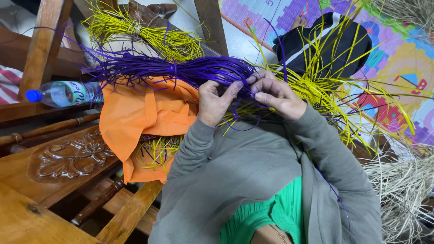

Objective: Weaving colored straw into a pattern.

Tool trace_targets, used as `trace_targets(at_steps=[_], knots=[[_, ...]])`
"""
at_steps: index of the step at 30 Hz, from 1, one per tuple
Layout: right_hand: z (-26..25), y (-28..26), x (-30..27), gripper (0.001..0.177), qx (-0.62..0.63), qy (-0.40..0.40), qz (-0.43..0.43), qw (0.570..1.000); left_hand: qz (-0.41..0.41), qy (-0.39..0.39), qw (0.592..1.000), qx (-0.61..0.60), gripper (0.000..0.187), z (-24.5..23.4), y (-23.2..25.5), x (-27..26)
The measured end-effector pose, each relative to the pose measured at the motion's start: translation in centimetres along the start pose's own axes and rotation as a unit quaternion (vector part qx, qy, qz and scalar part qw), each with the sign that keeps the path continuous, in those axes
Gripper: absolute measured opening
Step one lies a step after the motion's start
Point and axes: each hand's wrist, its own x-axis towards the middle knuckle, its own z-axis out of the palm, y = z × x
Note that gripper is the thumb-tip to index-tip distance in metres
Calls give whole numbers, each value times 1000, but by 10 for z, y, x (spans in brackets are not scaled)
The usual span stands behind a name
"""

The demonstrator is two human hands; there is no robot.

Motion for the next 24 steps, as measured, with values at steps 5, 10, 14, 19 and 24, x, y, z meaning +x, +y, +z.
trace_targets(at_steps=[5,10,14,19,24], knots=[[3,6,4,17,-21,-10,-18,1000,66,33,997,33,13,7,16,-1],[34,12,6,17,-132,-5,-71,989,124,122,973,152,13,-44,-51,24],[49,-13,-10,15,-278,6,-141,950,73,214,957,184,17,-107,-126,54],[22,-86,-57,16,-161,-28,-107,981,27,236,948,210,20,-176,-179,62],[-29,-121,-207,24,266,397,-194,857,68,196,963,172,28,-190,-180,69]])
